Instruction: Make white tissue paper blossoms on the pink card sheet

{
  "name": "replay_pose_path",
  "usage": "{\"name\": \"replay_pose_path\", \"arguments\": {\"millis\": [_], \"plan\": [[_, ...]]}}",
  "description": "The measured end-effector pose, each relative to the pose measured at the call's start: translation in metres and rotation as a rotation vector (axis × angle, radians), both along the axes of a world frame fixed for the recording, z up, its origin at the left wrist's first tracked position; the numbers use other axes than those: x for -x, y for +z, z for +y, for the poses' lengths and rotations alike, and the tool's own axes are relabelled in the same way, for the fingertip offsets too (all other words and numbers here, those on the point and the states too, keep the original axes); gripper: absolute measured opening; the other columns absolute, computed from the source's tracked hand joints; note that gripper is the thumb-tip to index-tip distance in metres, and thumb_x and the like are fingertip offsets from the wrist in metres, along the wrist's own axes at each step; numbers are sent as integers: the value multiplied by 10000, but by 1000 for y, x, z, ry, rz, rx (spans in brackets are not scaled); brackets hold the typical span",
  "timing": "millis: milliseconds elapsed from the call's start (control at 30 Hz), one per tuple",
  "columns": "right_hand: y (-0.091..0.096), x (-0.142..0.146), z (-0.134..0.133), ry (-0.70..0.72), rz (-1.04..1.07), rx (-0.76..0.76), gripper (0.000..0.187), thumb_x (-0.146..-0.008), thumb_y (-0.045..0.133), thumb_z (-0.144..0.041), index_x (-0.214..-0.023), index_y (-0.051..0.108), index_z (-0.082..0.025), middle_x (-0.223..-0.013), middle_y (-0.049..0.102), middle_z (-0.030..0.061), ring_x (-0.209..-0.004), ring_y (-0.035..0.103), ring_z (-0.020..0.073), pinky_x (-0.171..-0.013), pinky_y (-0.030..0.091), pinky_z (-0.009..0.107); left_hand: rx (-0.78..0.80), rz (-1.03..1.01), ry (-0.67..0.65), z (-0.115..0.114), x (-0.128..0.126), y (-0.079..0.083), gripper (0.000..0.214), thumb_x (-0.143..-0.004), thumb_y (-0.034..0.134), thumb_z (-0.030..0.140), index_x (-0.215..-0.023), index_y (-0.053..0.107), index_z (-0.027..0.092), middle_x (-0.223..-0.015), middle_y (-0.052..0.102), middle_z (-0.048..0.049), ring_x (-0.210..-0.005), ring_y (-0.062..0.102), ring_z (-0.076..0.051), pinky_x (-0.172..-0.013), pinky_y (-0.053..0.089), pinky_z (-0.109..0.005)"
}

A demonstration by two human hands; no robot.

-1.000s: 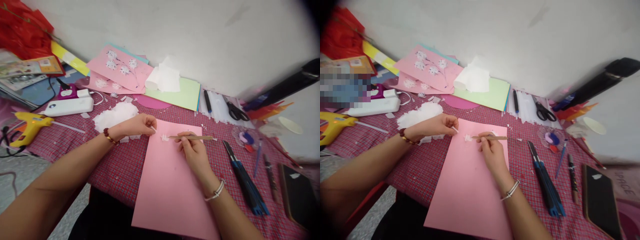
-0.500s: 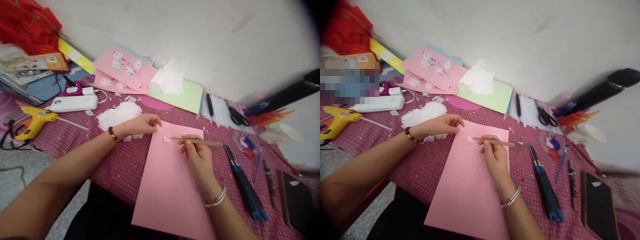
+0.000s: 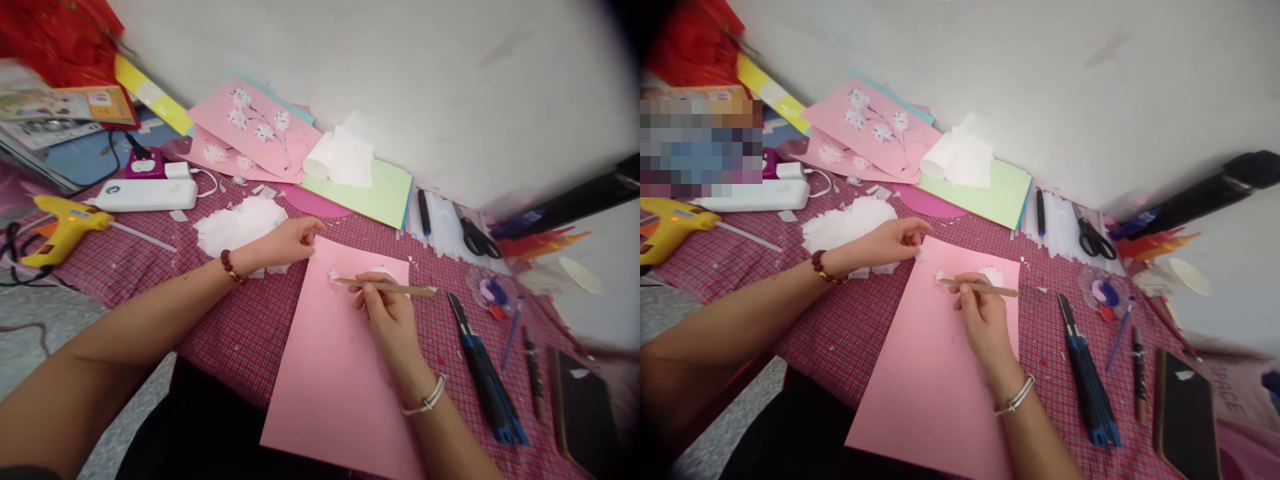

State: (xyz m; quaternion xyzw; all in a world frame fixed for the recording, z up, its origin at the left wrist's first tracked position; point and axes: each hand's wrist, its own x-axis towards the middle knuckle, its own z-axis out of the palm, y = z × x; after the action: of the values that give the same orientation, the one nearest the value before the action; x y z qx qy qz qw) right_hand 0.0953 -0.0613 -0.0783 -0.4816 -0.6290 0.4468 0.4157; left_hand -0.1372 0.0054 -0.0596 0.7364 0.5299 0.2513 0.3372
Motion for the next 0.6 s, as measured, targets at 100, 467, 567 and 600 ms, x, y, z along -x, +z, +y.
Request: {"name": "replay_pose_path", "arguments": {"millis": [100, 467, 567, 600], "plan": [[2, 2, 0, 25, -44, -32, 162, -927, 467, -290, -979, 604, -221, -872, 623, 21, -612, 546, 108, -560, 438, 254, -97, 87, 103, -1, -1, 0, 453, -725, 532, 112, -1177, 510, 114, -714, 605, 6, -648, 549, -127, -603, 395, -231], [2, 2, 4, -13, -180, -104, 151, -923, 452, -242, -978, 590, -214, -859, 636, 19, -619, 571, 113, -609, 478, 276, -103, 165, 64, -4, -1, 6, 103, -735, 528, 124, -697, 622, 139, -689, 643, -25, -624, 533, -119, -591, 368, -237], [-1, 1, 6, -21, -166, -90, 159, -926, 451, -245, -985, 594, -209, -863, 636, 18, -615, 571, 109, -606, 481, 273, -151, 157, 13, -12, -7, 7, 128, -736, 521, 119, -724, 647, 137, -715, 651, -26, -654, 547, -122, -611, 376, -244], [-2, 1, 6, -22, -159, -86, 161, -927, 451, -246, -986, 596, -207, -862, 634, 17, -613, 571, 107, -603, 480, 271, -173, 158, -10, -15, -10, 7, 136, -739, 515, 114, -718, 647, 138, -717, 647, -25, -663, 550, -123, -619, 378, -246]]}}
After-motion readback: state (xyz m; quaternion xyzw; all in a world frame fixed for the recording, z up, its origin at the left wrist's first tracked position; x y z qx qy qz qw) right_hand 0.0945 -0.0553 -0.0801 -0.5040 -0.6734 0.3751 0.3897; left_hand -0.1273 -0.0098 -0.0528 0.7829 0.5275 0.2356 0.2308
